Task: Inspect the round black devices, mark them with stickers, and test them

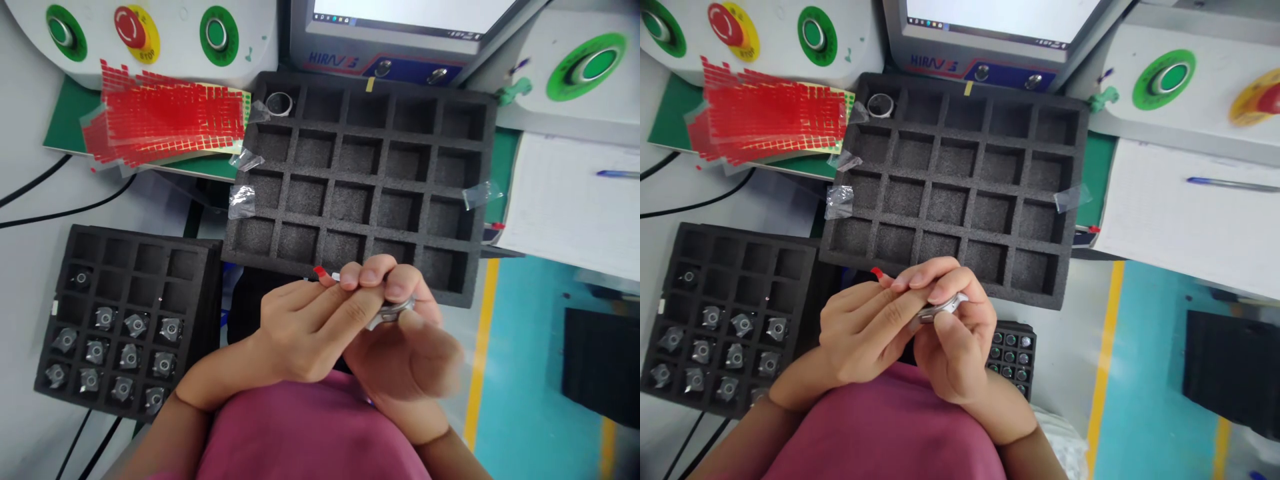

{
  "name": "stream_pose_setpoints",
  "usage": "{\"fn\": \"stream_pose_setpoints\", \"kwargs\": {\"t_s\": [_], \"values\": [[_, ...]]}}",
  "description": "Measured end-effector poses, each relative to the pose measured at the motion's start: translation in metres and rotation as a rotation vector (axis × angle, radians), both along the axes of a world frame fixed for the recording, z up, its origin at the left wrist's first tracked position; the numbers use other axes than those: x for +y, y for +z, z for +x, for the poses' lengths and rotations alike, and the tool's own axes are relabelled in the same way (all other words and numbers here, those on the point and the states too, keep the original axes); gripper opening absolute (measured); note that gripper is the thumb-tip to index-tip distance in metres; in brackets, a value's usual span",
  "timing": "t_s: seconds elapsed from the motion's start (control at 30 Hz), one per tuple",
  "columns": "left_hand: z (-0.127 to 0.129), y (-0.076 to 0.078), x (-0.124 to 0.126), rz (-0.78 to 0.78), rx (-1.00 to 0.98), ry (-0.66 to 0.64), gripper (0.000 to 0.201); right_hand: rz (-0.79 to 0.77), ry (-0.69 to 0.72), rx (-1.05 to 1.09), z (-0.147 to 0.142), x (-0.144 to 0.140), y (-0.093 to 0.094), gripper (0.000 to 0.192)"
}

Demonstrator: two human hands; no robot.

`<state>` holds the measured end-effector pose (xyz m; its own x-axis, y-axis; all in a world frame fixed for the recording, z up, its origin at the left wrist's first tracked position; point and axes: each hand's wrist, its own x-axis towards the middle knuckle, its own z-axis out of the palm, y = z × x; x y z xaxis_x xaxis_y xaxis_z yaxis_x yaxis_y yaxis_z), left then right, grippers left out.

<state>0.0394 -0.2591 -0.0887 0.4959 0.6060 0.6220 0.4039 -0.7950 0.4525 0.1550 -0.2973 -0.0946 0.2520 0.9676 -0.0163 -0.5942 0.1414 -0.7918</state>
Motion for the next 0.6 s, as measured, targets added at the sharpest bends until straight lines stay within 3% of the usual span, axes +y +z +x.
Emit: {"fn": "stream_pose_setpoints", "kwargs": {"t_s": [0.27, 0.37, 0.43, 0.5, 0.6], "values": [[-0.005, -0.002, 0.000, 0.035, 0.016, -0.021, 0.022, 0.054, 0.043, 0.010, -0.001, 0.004, -0.002, 0.012], [-0.001, 0.000, 0.002, -0.034, -0.003, -0.035, 0.020, 0.103, 0.059, -0.001, 0.003, 0.006, -0.004, 0.002], [0.003, 0.003, 0.004, -0.144, -0.030, -0.049, 0.016, 0.131, 0.040, 0.020, 0.008, 0.008, -0.008, 0.014], [0.009, 0.005, 0.006, -0.260, -0.066, -0.029, 0.014, 0.128, -0.092, 0.043, 0.016, 0.011, -0.013, 0.026], [0.020, 0.005, 0.006, -0.373, -0.082, 0.030, 0.016, 0.053, -0.424, 0.001, 0.030, 0.014, -0.020, 0.015]]}}
